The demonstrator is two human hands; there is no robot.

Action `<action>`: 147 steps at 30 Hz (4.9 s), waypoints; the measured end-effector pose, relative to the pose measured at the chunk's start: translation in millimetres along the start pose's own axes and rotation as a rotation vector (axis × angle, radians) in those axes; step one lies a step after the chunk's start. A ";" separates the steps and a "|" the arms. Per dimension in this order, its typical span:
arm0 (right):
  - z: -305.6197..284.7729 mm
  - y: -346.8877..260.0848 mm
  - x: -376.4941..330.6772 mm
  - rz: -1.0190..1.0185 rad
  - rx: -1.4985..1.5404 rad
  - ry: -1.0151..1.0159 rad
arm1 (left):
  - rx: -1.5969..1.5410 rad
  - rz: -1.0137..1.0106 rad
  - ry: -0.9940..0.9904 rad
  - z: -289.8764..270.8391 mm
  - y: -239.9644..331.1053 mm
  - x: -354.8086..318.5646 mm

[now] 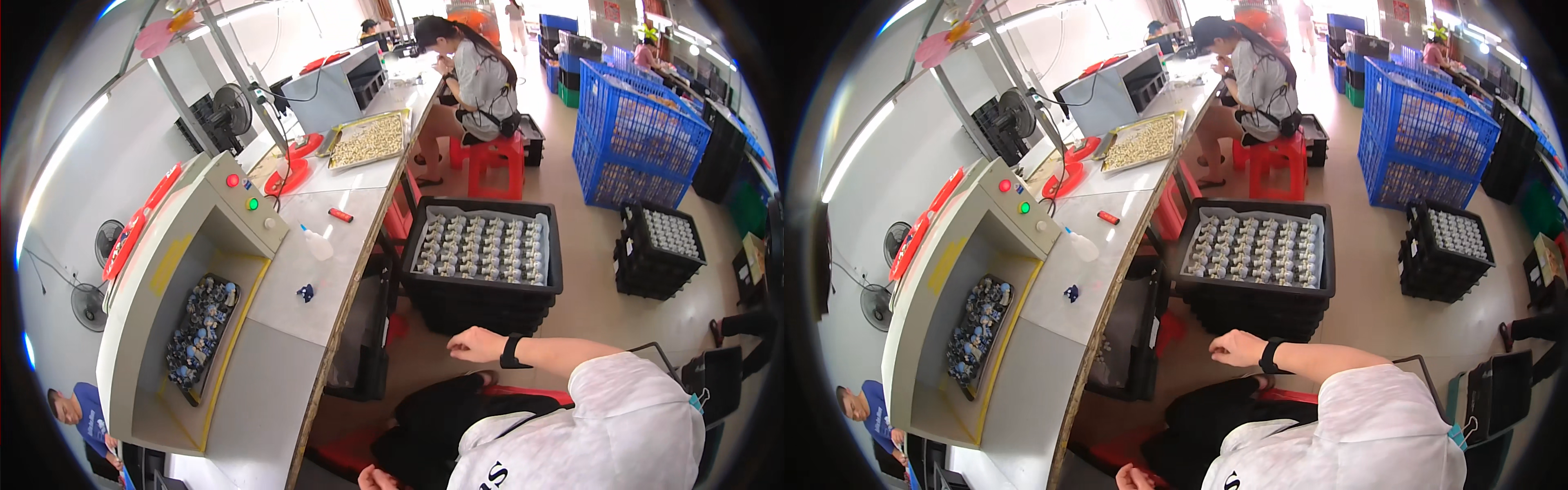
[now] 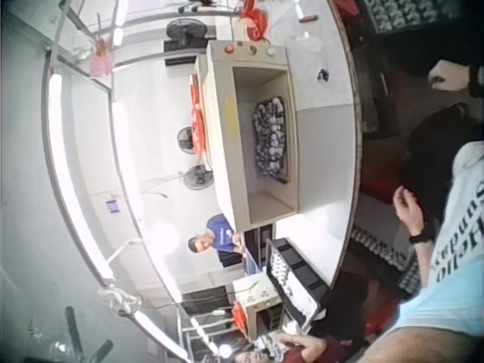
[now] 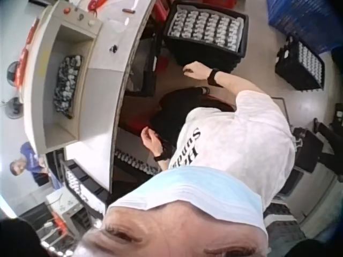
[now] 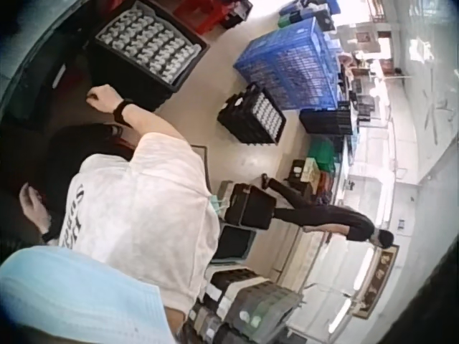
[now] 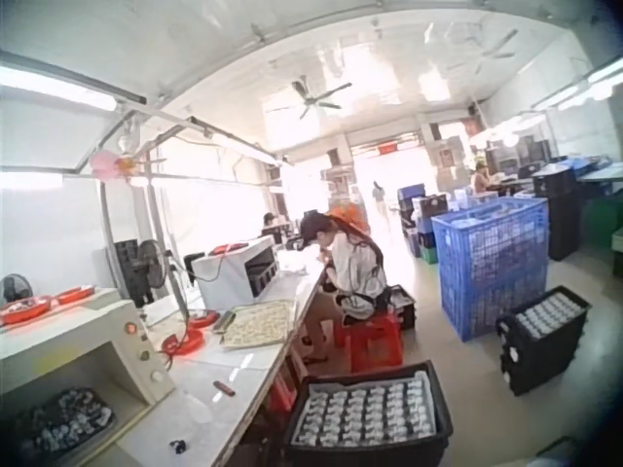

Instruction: The person assembles small figurines by hand, attaching parts and applying glue to secure them. They handle the figurines one at a time, picking them up from a tray, manipulating the components, and placing them back into the tray.

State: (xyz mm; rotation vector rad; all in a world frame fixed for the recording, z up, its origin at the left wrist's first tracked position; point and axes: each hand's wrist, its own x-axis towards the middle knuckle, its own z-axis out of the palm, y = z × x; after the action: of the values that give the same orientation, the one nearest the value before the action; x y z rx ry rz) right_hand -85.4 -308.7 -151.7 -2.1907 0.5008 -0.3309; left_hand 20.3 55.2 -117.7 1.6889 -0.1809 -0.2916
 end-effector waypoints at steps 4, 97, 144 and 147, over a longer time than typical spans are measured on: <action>-14.2 -24.7 43.4 -0.053 0.106 0.020 | 0.211 0.174 -0.153 27.1 55.6 10.6; -737.2 272.1 179.4 -0.179 0.284 -0.185 | 0.161 0.270 0.181 818.6 354.2 1.1; -404.3 5.0 444.0 -0.876 0.463 -1.716 | 0.162 -0.350 2.171 857.7 373.2 11.4; -408.0 7.0 444.4 -0.843 0.463 -1.723 | 0.170 -0.350 2.188 862.9 368.4 4.9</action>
State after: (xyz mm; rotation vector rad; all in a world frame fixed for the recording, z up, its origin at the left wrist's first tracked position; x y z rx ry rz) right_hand 143.3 -796.7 119.3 -1.3708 -1.2906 0.9055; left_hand -211.4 -815.7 143.4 1.3316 1.6953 1.3685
